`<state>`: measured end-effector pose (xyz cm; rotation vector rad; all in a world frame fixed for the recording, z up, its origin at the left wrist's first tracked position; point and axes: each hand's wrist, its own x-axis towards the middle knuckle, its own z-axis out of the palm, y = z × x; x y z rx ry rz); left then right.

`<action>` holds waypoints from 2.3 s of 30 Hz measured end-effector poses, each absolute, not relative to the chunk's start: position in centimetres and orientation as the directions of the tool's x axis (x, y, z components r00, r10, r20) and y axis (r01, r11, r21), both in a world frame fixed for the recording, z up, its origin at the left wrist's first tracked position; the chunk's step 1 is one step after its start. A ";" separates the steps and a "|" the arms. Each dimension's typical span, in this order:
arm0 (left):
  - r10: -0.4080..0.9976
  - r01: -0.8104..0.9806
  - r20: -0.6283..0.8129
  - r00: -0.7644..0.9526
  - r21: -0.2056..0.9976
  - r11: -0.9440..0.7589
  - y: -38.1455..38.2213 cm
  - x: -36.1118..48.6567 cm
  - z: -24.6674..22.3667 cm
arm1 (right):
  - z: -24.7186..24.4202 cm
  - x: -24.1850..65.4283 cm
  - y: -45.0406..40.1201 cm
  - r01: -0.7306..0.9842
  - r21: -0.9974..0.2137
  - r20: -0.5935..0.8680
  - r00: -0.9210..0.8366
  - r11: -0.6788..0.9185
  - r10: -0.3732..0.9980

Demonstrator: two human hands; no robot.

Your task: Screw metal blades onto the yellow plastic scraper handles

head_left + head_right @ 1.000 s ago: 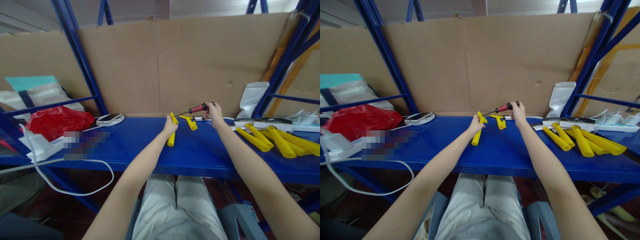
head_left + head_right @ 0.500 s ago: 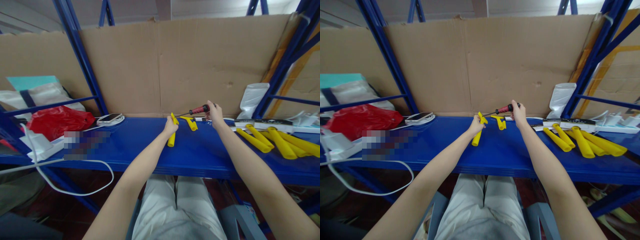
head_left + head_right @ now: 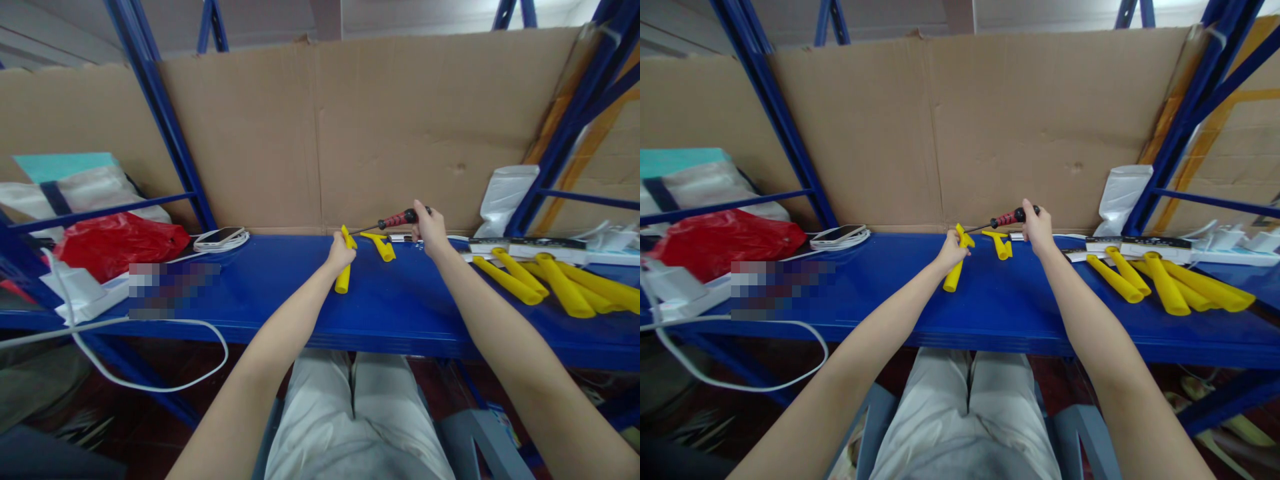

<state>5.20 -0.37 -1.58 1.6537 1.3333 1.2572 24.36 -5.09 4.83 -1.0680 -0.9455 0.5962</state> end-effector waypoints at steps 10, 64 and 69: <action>0.956 0.309 0.290 0.035 0.907 -0.286 -0.3 5.4 -1.7 | 5.3 24.1 -5.5 0.007 -0.918 0.343 0.513 0.396 0.787; 0.950 0.308 0.313 0.026 0.901 -0.305 -1.0 5.2 -1.0 | 4.2 25.5 -5.2 0.060 -0.929 0.337 0.548 0.366 0.765; 0.951 0.314 0.310 0.021 0.900 -0.300 -0.8 5.2 -1.0 | 4.7 24.9 -5.6 -0.005 -0.934 0.297 0.544 0.357 0.785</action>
